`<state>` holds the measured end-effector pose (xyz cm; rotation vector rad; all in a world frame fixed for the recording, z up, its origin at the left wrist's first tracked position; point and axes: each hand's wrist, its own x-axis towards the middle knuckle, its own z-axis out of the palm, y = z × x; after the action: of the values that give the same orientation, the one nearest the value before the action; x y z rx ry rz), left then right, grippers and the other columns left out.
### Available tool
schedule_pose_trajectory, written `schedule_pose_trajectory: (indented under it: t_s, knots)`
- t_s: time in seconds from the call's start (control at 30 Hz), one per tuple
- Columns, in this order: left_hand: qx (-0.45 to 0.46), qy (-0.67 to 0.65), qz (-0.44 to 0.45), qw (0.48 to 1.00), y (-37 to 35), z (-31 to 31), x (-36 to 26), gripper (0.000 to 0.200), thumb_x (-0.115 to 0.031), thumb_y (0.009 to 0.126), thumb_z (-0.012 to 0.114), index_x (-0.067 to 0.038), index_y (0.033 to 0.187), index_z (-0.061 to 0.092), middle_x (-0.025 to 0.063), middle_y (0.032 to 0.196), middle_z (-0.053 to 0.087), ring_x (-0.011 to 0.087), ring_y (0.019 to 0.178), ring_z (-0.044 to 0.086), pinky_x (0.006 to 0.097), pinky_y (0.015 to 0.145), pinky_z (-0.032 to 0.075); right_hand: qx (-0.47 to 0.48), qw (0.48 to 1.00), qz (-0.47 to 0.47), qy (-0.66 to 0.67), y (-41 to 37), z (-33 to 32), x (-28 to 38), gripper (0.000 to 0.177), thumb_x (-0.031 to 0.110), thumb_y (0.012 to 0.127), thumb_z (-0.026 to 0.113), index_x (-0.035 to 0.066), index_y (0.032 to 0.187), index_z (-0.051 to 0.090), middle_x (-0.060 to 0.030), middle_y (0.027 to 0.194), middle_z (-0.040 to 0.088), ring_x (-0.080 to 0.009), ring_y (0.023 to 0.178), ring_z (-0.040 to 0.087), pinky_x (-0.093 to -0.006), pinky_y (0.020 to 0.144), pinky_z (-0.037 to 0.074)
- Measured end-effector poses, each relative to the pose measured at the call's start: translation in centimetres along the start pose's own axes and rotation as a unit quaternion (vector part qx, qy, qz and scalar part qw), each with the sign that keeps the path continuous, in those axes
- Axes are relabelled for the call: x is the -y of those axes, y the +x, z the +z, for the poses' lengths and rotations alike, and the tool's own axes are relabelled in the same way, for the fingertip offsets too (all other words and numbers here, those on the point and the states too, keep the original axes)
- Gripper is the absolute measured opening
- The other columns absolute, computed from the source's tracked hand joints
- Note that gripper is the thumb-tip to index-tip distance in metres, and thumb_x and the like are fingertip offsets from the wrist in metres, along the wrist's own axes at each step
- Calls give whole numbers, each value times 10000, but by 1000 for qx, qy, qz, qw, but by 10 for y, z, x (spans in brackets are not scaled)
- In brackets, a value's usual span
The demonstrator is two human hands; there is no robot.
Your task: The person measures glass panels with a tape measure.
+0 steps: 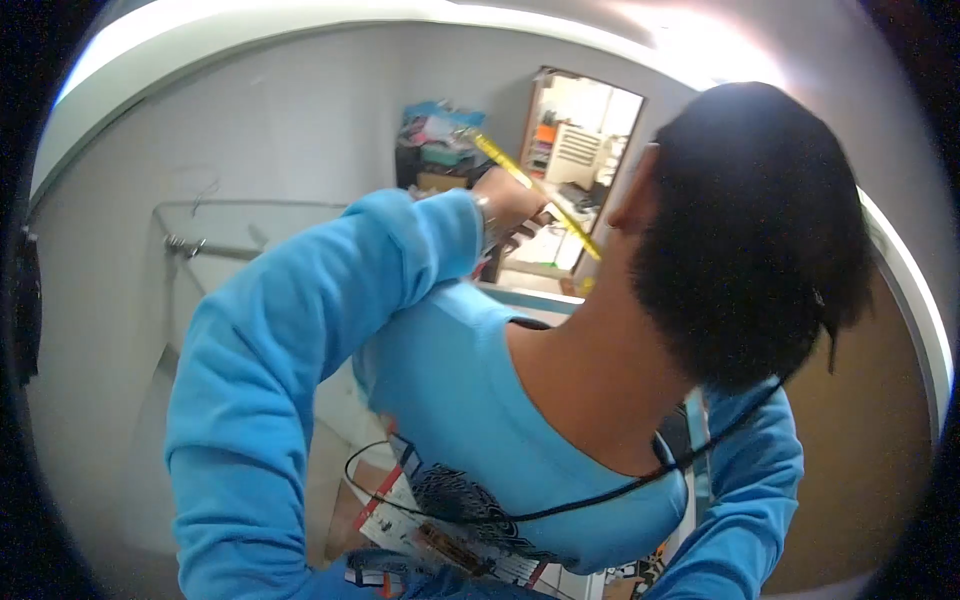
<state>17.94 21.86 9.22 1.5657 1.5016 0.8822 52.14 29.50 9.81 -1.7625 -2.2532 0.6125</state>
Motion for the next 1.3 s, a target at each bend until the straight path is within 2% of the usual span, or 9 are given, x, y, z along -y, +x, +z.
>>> schedule_pose_trajectory:
  t_s: [0.07,0.2,0.37,0.57,0.73,0.83,0.93,1.03,1.3]
  knots:
    - [-146,-19,35,988,8,-6,3,305,-307,835,585,-31,773,697,85,699,677,165,575,633,361,557,518,-2,1000,-4,-10,9,0,-14,352,189,693,674,47,1015,683,-71,719,632,-162,595,610,-297,534,500]
    - [-422,103,146,889,0,-61,4,322,-309,808,577,-30,693,690,105,599,649,156,468,610,325,462,502,-13,1000,-4,-16,13,-22,-41,352,186,686,676,46,1009,685,-72,723,635,-166,607,613,-300,548,502]
    - [-605,-181,218,744,-11,-220,80,304,-209,850,585,49,691,611,104,594,609,172,424,554,278,382,464,-26,999,23,-21,11,-37,-67,351,182,678,679,46,1002,688,-73,729,639,-170,621,616,-305,565,505]
    - [-745,-263,-15,613,-99,-315,160,333,-182,837,534,146,842,592,199,711,659,263,541,661,315,461,551,-22,999,22,-29,44,-38,-54,351,177,668,682,45,993,691,-74,735,644,-175,638,620,-310,586,509]
    - [-719,-355,31,596,-87,-307,187,296,-137,859,492,148,890,566,216,791,655,283,574,663,328,483,575,-21,999,2,-34,75,-39,-36,351,174,660,685,44,986,694,-75,741,648,-179,652,624,-315,603,512]
    - [-603,-401,96,683,-88,-259,190,230,-158,861,502,57,922,555,154,817,648,209,621,641,305,491,551,-21,999,-13,-38,96,-35,-23,351,171,655,687,44,982,696,-76,744,651,-182,661,626,-318,614,513]
    - [-517,-371,36,771,-99,-198,197,231,-210,875,507,11,871,573,124,748,639,191,576,627,297,458,528,-22,999,-23,-39,107,-32,-20,351,169,650,688,44,978,698,-76,748,653,-185,669,628,-321,624,515]
    - [-455,-392,-23,799,-110,-172,206,225,-224,882,521,-9,848,578,98,698,624,175,535,606,285,428,505,-20,998,-33,-40,115,-29,-21,351,167,645,690,43,973,699,-77,751,656,-187,678,630,-323,635,517]
    - [-554,-367,-20,747,-114,-226,254,181,-169,840,565,10,841,595,102,649,612,163,466,579,275,378,481,-30,998,-34,-33,93,-41,-52,350,161,632,694,42,962,704,-79,760,662,-194,701,635,-331,662,522]
